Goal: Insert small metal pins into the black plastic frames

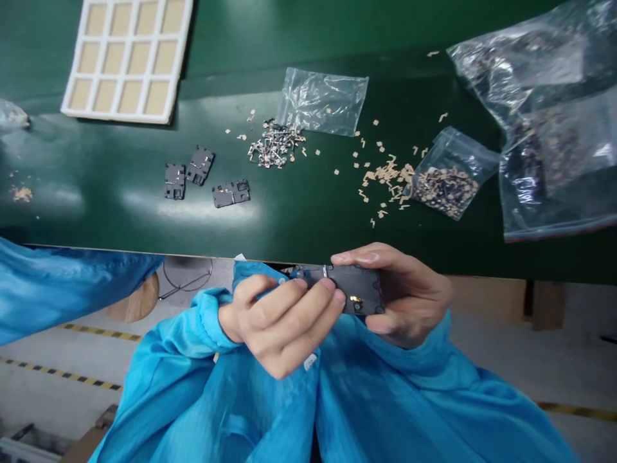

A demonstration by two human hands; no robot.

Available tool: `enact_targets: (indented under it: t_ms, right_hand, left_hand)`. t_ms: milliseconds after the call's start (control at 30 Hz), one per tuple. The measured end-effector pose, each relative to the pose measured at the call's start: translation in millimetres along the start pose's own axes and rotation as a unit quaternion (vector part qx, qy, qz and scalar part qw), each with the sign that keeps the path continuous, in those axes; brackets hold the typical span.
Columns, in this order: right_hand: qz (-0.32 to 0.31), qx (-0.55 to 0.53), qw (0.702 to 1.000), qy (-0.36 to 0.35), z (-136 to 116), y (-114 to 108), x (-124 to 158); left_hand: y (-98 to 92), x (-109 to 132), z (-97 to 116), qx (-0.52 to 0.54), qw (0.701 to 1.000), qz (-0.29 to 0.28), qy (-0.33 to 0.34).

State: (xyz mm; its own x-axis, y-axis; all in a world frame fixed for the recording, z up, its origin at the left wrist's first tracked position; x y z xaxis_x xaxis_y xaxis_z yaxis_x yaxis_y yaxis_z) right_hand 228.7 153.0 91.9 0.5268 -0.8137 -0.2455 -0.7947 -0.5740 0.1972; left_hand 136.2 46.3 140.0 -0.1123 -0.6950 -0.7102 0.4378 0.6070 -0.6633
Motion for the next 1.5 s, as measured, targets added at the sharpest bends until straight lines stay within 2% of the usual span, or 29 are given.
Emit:
enact_targets:
  t_ms: [67,167,233,367,500,600,700,900,1100,1500]
  right_hand:
    - [-0.001,0.000,1.000,-0.016,1,0,2]
    - [0.011,-0.010,0.998,-0.066,-3,-3,5]
    - [0.007,-0.007,0.996,-0.084,-6,-3,5]
    - [-0.055,0.003,0.997,-0.053,-10,8,1]
    - [-0.046,-0.032,0.998,0.026,-3,8,-1]
    - [-0.044,-0.044,0.993,0.102,7,9,1]
    - [-0.073,-0.031,0.985,0.156,14,16,3]
    - [-0.064,0.050,0.980,0.181,16,16,-1]
    - [-0.029,-0.003,0.980,0.196,23,18,0]
    - [-0.039,-0.057,0.969,0.236,30,22,6]
  left_hand:
    - [1.3,0,-4,0.031,0.999,-0.005,-0.013]
    - [-4.1,-5,0,-0.008,0.998,0.023,0.061]
    - [-4.1,-10,-4,-0.033,0.996,0.027,0.075]
    - [-2.2,-17,-35,0.087,0.995,0.032,-0.036]
    - [11.0,-15,-44,0.202,0.974,-0.030,-0.093]
    - [5.1,-16,-43,0.164,0.982,-0.018,-0.094]
    - [-0.9,-18,-40,0.101,0.991,-0.004,-0.087]
    - [-1.4,-19,-35,0.056,0.995,-0.001,-0.086]
    - [-1.7,-17,-33,0.040,0.995,-0.005,-0.091]
    - [-2.6,-16,-31,0.044,0.995,-0.001,-0.092]
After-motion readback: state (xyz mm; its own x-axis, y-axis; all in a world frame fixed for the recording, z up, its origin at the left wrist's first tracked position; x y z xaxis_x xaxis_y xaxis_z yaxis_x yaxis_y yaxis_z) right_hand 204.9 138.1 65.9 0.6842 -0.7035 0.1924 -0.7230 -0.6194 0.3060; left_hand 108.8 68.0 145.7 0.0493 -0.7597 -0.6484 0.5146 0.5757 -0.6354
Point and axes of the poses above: each hand's wrist, its own x-axis away from the middle knuckle, its own y-axis out of the palm, z = x × y, the point moved 9 cm from there along -x, towards the middle knuckle
